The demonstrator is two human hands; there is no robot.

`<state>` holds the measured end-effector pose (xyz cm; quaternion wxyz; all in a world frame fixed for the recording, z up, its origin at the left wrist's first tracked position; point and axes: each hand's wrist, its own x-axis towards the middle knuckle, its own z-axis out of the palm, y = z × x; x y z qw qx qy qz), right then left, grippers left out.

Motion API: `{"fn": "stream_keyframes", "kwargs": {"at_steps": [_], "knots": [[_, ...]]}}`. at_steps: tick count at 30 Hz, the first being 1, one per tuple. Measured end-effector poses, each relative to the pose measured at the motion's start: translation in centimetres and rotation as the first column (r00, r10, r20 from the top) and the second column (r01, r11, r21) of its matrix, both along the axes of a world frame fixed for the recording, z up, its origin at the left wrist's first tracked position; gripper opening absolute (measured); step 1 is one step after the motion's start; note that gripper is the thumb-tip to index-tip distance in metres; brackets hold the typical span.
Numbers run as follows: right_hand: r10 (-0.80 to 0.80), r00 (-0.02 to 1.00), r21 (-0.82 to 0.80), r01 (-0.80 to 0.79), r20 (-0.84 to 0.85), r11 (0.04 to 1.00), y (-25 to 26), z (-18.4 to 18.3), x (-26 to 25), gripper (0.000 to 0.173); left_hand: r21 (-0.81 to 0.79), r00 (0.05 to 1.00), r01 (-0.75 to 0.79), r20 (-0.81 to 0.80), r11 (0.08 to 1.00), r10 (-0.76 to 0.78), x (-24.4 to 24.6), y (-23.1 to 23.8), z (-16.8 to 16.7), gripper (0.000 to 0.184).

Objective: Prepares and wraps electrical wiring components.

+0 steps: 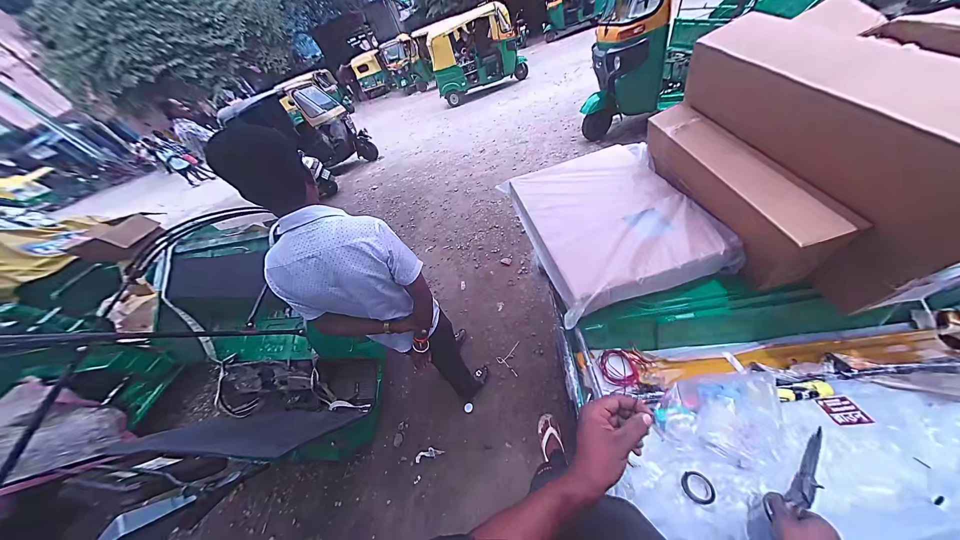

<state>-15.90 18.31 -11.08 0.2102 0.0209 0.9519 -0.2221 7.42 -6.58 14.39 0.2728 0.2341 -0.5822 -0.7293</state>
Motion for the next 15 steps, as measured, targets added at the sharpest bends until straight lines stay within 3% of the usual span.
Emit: {"fn": "stream_keyframes", "kwargs": {"at_steps": [4, 6, 8, 9, 10, 11, 13, 15], "knots": [[0.291, 0.957, 0.007, -0.291, -0.012, 0.957, -2.4, 3.2, 2.1, 0.028, -0.007, 0.994, -0.095, 0.046, 0.995, 0.095, 0.4, 0.1, 1.0, 0.017], [0.363, 0.931, -0.006, -0.363, -0.031, 0.932, -2.8, 6.8, 2.8, 0.026, -0.035, 0.994, -0.091, 0.060, 0.995, 0.093, -0.1, 0.7, 0.6, 0.015], [0.379, 0.919, -0.286, -0.393, -0.107, 0.874, -5.1, 11.6, 3.5, 0.024, -0.079, 0.995, -0.083, 0.045, 0.993, 0.087, -0.8, 0.5, 0.6, 0.013], [0.354, 0.932, -0.532, -0.342, -0.084, 0.775, -6.2, 14.2, 4.4, 0.022, -0.095, 0.997, -0.071, 0.037, 0.993, 0.075, -1.0, 0.6, 0.6, 0.012], [0.348, 0.937, -0.770, -0.224, -0.003, 0.597, -7.0, 16.8, 5.8, 0.020, -0.103, 0.998, -0.050, 0.037, 0.993, 0.054, -1.0, 1.0, 0.6, 0.012], [0.386, 0.919, -0.910, -0.095, 0.075, 0.403, -7.7, 19.2, 7.0, 0.021, -0.112, 0.999, -0.026, 0.040, 0.993, 0.031, -1.1, 1.3, 0.6, 0.011], [0.474, 0.870, -0.982, 0.057, 0.137, 0.180, -8.9, 22.6, 8.7, 0.023, -0.141, 0.999, 0.026, 0.047, 0.990, -0.019, -1.4, 1.8, 0.7, 0.010], [0.480, 0.867, -0.989, 0.091, 0.134, 0.112, -9.3, 24.2, 9.5, 0.024, -0.188, 0.996, 0.071, 0.058, 0.980, -0.061, -1.6, 2.5, 0.5, 0.010]]}}
